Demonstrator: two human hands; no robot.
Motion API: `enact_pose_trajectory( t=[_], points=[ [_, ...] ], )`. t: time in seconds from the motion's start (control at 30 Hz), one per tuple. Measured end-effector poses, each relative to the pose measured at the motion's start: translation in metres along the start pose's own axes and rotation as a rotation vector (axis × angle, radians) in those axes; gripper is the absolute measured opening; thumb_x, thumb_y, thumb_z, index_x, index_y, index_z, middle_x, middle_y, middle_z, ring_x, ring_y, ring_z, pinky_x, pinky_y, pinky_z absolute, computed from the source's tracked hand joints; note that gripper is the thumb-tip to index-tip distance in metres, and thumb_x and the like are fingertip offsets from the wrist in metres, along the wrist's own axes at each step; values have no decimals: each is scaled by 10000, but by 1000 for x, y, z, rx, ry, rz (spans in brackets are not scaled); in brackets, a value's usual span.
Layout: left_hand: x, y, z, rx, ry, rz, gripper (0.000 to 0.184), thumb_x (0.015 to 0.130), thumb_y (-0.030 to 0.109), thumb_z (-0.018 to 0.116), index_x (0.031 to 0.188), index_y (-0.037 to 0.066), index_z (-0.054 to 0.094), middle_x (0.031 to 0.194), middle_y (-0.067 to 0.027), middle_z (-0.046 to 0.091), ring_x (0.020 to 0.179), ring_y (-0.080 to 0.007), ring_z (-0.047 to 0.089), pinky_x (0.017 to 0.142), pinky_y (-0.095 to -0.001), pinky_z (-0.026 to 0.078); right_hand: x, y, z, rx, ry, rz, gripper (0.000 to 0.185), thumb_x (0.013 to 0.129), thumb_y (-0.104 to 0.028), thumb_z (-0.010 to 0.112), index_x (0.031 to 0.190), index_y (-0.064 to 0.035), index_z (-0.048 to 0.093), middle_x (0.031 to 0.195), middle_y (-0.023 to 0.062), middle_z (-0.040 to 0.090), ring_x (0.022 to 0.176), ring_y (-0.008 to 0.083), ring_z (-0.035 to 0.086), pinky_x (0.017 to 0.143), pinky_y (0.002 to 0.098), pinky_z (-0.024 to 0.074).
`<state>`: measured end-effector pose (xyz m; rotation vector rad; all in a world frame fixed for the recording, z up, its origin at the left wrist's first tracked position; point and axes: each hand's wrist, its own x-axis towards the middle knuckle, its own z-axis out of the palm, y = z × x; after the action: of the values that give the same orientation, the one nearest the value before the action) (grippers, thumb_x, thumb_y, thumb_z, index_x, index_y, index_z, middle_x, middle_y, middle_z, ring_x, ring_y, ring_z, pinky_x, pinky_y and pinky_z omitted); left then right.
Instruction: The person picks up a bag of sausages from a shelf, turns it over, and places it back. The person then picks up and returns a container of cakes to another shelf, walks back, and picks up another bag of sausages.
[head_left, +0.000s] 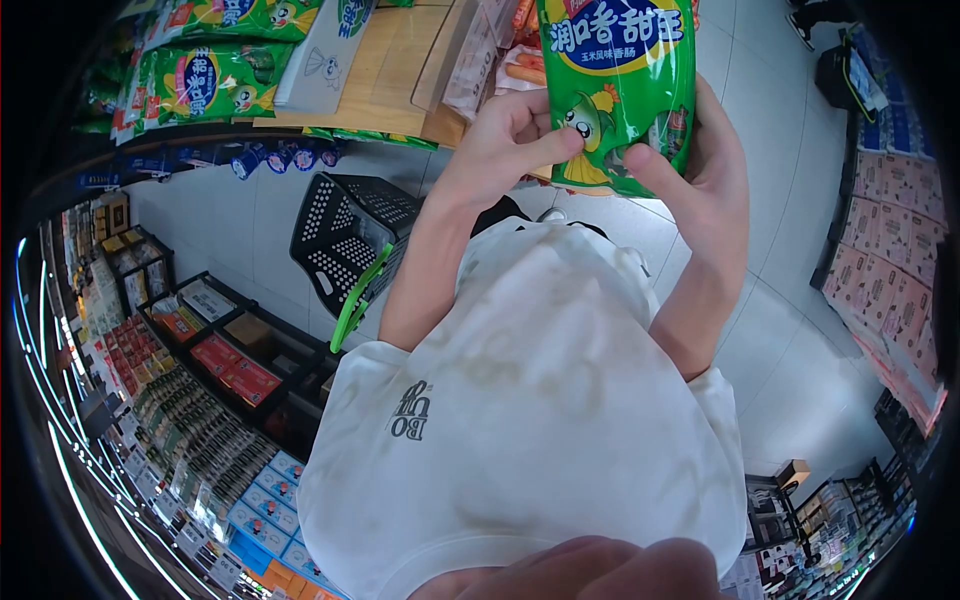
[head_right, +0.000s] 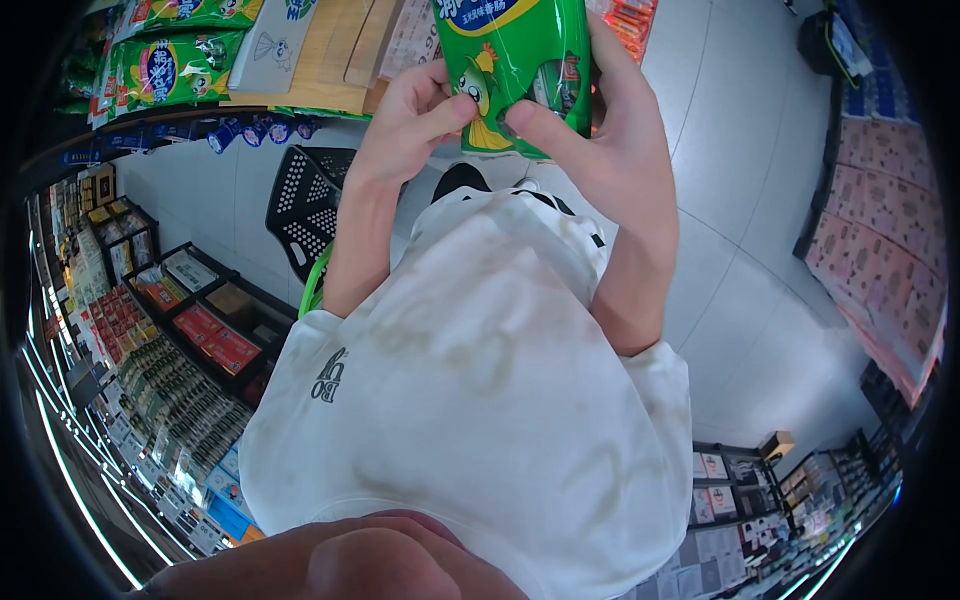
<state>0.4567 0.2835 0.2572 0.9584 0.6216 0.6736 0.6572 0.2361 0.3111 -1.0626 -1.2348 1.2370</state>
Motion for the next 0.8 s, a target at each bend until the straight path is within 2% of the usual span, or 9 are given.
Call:
enact_pose_trajectory(
  t=[0.23,0.33,0.63,0.8],
  points=[
    [3,-4,7,-84,1,28,621,814,277,774,1271,-26,482,1156,-64,624,1027,-128,605,851,-278,500,0,-2,6,11,17,20,683,815,-120,754,1358,74,389,1214,106,568,1109,166,555,941,302,460],
    [3,-12,0,-45,-14,40,620,822,254,765,1284,-34,468,1161,-73,623,1047,-140,598,867,-295,498,-1,-7,11,2,16,0,699,813,-102,751,1373,77,374,1229,112,558,1113,172,555,947,305,460],
    [2,-9,5,-117,2,98,602,829,227,747,1289,-43,467,1181,-101,614,1065,-179,603,904,-336,498,0,3,5,23,-6,-26,731,829,-181,757,1387,73,359,1251,109,544,1159,182,526,978,317,437],
    [2,-3,8,-126,19,112,570,822,175,752,1266,-49,475,1176,-109,620,1051,-182,617,895,-331,510,0,5,7,24,-21,-15,710,830,-144,751,1385,68,361,1236,105,554,1145,179,535,972,316,446]
  ],
)
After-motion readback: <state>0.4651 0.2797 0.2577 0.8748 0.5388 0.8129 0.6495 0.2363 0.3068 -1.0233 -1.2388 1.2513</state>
